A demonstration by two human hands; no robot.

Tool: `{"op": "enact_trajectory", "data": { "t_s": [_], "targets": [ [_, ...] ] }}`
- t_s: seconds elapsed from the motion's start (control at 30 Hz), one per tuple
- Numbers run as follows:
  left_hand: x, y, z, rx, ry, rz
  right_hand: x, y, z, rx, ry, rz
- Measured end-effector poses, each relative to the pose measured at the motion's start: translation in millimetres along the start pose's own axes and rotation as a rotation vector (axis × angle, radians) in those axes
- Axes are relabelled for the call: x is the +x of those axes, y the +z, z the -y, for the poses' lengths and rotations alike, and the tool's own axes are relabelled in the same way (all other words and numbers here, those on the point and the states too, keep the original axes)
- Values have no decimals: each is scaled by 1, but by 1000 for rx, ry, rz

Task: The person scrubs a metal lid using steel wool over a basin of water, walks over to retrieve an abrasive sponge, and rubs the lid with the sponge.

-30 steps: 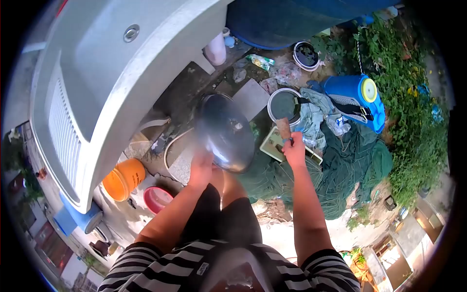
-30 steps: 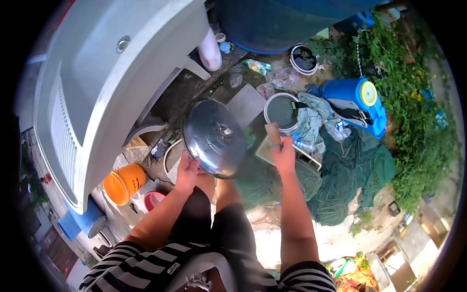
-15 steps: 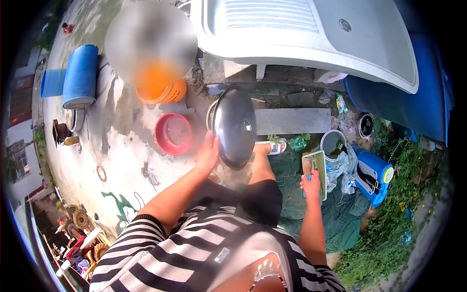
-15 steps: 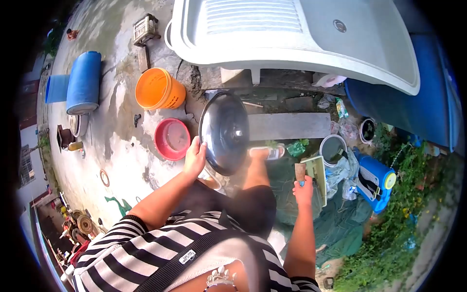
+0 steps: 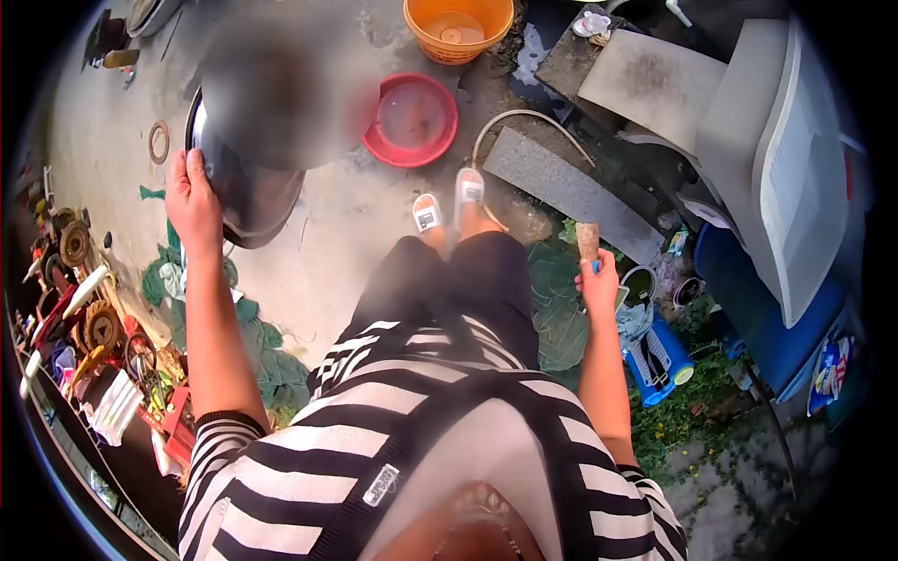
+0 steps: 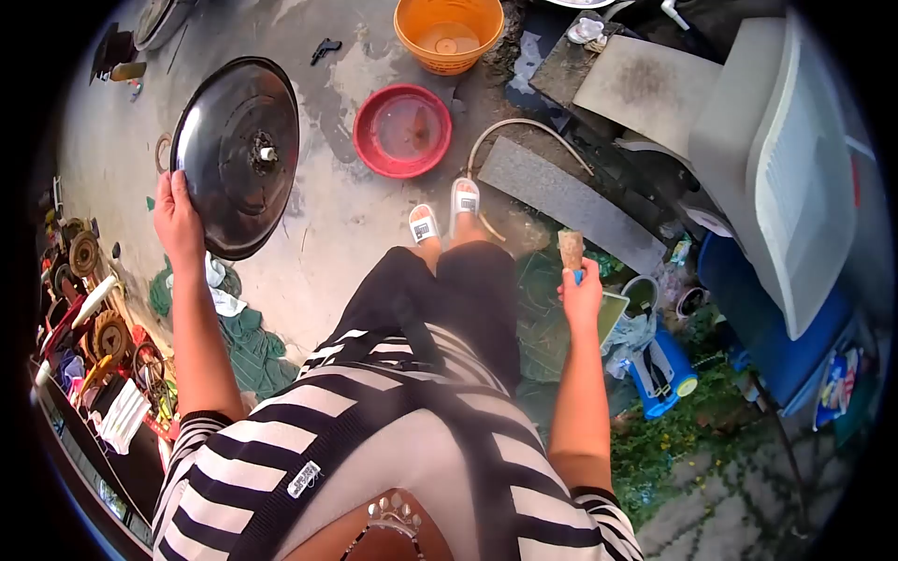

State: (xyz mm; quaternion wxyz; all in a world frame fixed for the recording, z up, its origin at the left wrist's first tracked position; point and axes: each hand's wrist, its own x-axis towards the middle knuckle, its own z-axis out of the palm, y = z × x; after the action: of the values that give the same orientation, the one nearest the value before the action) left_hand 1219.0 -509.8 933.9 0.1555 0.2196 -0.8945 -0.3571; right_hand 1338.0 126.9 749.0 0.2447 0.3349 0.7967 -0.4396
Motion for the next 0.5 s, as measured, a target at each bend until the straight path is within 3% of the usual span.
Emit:
{"op": "enact_trajectory", "data": {
  "t_s": [0.13,0.17,0.2,0.3,0.5],
  "targets": [
    [95,-54,-10,89,53,-31,58,13,58,-253,-90,20],
    [119,-60,-44,410,122,-51,80,19,66,-311,-149,21],
    [144,-66,-71,360,194,28,99,20,78,-338,-207,20],
    [205,-65,-173,499,657,-57,120,49,142,-314,-279,19],
    [348,-103,-190,350,825,-137,128,125,253,-389,-337,-22]
  ]
}}
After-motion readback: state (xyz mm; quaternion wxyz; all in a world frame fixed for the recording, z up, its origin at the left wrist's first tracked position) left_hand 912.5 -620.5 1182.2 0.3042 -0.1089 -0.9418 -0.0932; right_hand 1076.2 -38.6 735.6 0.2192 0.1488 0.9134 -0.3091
